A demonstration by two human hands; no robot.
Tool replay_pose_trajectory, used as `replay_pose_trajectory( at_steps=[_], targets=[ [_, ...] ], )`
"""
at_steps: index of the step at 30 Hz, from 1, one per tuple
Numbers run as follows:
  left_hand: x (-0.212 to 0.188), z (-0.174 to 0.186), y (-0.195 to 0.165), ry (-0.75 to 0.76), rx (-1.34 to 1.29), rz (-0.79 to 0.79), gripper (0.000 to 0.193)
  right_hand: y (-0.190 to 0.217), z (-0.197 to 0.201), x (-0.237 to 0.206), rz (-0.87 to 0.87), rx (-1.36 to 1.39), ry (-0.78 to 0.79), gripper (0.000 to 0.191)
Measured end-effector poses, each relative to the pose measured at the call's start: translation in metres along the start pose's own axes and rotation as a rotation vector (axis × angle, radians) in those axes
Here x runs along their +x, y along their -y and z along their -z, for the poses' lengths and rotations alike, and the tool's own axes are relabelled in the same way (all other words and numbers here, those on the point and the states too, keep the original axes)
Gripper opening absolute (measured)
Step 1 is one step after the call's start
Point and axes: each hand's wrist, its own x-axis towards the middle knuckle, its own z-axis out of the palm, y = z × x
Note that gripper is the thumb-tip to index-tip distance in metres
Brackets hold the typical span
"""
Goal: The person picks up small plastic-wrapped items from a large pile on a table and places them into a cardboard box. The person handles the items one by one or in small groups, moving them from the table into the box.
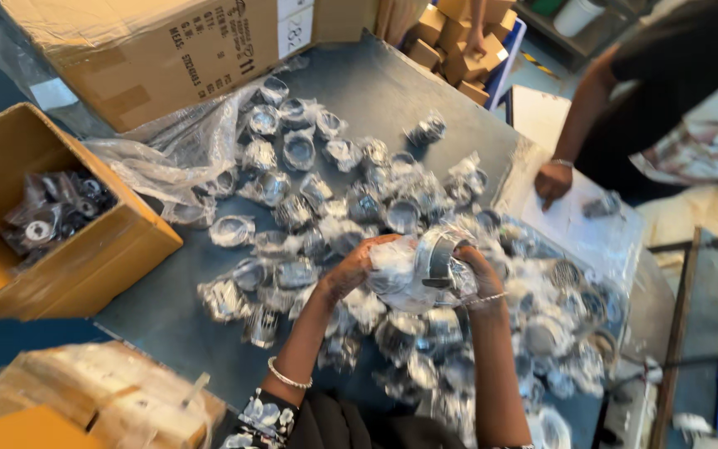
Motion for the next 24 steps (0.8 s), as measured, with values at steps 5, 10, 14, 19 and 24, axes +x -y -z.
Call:
replay_pose_trajectory(
  at_steps=[5, 10, 14, 19, 24],
  targets=[
    [-0.057, 0.007, 0.03, 0.004, -0.249, 0.304, 0.067, -0.033, -0.001, -0.055, 0.039, -0.054, -0.022, 0.041],
    [-0.087, -0.026, 0.044, 0.155, 0.013, 0.331, 0.057, -0.047, -0.012, -0.089, 0.044, -0.181, 0.182, 0.017],
    [-0.121, -0.059, 0.043, -0.184, -0.213, 0.283, 0.059, -0.058, -0.031, -0.116, -0.007, -0.293, 0.084, 0.043],
    [-0.15, -0.059, 0.04, -0.114, -0.198, 0.32, 0.064, -0.088, -0.041, -0.144, 0.017, -0.117, -0.122, 0.037],
    [-0.173, -0.042, 0.073, -0.057, -0.029, 0.457, 0.061, -0.098, -0.034, -0.163, -0.017, -0.507, 0.204, 0.044]
  ],
)
